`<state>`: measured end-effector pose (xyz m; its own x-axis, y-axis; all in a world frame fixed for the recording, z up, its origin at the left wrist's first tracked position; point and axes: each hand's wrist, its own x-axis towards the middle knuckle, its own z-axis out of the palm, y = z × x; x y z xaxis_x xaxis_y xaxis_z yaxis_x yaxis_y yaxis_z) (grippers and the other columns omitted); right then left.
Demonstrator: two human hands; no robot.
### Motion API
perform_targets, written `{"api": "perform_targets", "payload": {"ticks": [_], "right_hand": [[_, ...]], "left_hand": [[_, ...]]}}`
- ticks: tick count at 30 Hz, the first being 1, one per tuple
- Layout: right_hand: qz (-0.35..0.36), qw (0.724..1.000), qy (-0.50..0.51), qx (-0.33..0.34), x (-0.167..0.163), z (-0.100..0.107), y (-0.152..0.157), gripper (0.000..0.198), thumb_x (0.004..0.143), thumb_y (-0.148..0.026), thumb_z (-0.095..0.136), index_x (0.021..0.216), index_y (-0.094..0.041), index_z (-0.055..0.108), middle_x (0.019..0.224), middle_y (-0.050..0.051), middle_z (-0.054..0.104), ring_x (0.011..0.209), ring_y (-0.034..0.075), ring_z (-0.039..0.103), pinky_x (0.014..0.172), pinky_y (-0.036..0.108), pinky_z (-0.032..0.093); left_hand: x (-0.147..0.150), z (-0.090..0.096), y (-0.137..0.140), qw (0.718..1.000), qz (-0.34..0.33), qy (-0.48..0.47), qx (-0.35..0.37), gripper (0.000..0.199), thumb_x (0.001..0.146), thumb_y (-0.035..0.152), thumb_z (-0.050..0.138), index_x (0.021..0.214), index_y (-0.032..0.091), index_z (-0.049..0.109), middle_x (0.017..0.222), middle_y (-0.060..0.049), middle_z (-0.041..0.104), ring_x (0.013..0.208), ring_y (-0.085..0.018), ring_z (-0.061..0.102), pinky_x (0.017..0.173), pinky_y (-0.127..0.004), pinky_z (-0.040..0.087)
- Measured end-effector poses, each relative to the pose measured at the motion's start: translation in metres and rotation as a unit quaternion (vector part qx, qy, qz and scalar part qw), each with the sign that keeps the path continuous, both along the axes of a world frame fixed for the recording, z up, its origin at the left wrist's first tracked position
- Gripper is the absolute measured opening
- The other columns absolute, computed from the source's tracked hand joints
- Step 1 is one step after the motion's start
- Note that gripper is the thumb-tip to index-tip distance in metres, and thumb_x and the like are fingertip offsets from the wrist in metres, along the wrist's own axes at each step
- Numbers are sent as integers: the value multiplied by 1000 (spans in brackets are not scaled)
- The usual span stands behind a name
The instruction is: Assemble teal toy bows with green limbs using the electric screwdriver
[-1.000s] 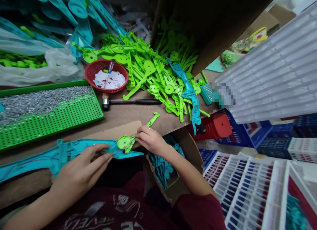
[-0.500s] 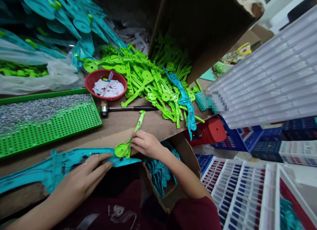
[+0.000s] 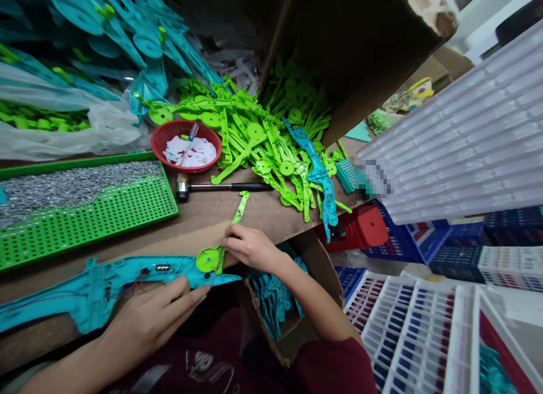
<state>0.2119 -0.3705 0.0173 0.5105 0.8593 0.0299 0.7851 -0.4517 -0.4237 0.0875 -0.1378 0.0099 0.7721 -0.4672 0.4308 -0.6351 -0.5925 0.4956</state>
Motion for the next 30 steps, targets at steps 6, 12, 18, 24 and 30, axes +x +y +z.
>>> {"api": "perform_targets", "payload": {"ticks": [6,12,18,24,30], "right_hand": [[-21,999,1,39,-1,-10,-1,13,100,-24,51,99,-15,61,102,10,64,89,16,62,78,27,53],[-62,998,7,24,-6,-12,5,17,98,-30,57,91,-15,63,97,8,62,87,16,61,75,27,50],[-106,990,17,-94,-4,11,27,16,91,-23,67,78,-15,62,89,4,57,76,14,57,69,26,44],[-93,971,30,-217,5,30,47,13,91,-19,65,81,-12,67,93,7,61,72,15,61,66,28,43],[-90,963,14,-256,1,32,51,15,94,-20,62,86,-10,70,94,9,63,75,19,64,67,31,44]], "left_hand": [[1,5,3,998,25,19,58,31,104,18,32,93,19,61,81,-3,59,58,-15,56,53,-29,40],[2,7,15,994,81,-10,73,26,103,14,36,102,15,62,105,-10,63,77,-17,63,67,-29,48],[3,-1,18,995,38,-40,82,31,101,11,35,101,14,66,106,-11,67,89,-22,64,72,-32,50],[7,2,6,997,-49,56,-16,26,99,9,37,101,16,62,131,-11,63,101,-19,65,82,-31,51],[8,6,3,969,-20,222,-107,21,100,17,40,85,21,54,104,-6,68,96,-17,66,80,-28,51]]}}
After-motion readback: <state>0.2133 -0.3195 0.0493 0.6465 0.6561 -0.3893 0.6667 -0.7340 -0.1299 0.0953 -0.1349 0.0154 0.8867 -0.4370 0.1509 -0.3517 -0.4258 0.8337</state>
